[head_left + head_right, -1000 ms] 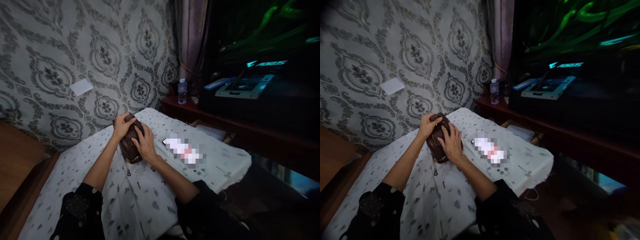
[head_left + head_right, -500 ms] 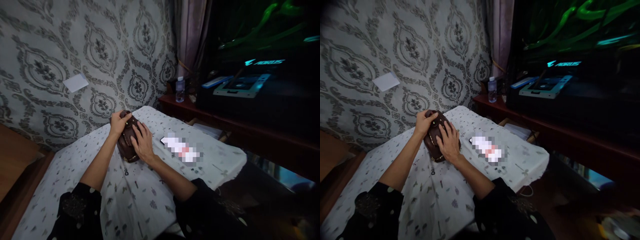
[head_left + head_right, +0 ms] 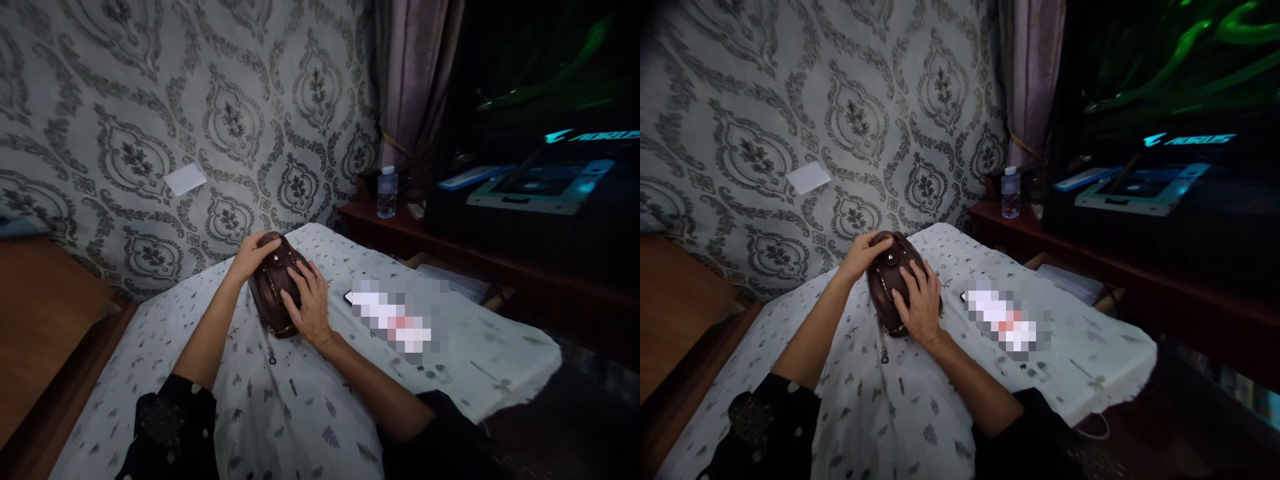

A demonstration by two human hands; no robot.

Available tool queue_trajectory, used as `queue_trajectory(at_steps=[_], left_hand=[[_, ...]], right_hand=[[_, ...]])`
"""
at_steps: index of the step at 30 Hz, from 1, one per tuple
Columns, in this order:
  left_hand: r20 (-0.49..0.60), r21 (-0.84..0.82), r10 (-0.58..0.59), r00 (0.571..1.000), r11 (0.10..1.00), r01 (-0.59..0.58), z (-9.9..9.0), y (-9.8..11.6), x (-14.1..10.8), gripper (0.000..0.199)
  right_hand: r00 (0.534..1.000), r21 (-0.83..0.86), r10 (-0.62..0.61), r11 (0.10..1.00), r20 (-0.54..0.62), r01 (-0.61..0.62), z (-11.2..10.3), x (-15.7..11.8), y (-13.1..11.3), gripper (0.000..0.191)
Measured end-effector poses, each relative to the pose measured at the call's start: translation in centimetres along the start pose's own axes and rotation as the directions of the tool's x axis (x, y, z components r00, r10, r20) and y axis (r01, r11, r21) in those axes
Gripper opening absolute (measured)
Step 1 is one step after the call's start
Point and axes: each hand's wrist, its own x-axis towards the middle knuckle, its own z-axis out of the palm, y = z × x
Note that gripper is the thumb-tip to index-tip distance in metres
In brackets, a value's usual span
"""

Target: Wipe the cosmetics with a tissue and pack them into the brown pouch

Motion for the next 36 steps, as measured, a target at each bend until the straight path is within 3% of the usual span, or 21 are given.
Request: queue_trajectory(at_steps=[4,7,10,19,31,36], left_hand=[[0.075,0.262,0.041,0.996,0.963,-0.059,-2.0,0.0,-1.2,0.03],[0.02,0.457,0.062,0.998,0.887,-0.064,-2.5,-0.1,-2.3,0.025],[-0.066,0.546,0.088,0.994,0.837,-0.038,-2.4,0.0,-3.1,0.021],[-0.13,0.463,0.074,0.989,0.886,-0.005,-2.3,-1.3,-3.0,0.019],[-0.084,0.374,0.058,0.995,0.927,-0.023,-2.3,-1.2,-3.6,0.025],[-0.03,0.445,0.042,0.999,0.895,-0.024,-2.2,-0.1,-3.5,0.021]], right_hand=[[1.0,-0.003,-0.013,1.0,0.007,0.013,0.0,0.1,0.1,0.043],[0.999,-0.002,-0.006,1.0,0.045,0.006,-0.1,0.1,0.2,0.044],[0.996,0.001,-0.012,1.0,0.084,0.012,-0.2,0.3,0.2,0.043],[0.988,0.025,-0.058,0.998,0.143,0.055,-0.6,0.7,0.5,0.04],[0.983,-0.08,-0.015,0.996,0.182,0.03,-0.4,0.8,0.1,0.044],[0.995,0.076,0.035,0.996,0.089,-0.042,-0.2,0.5,0.1,0.053]])
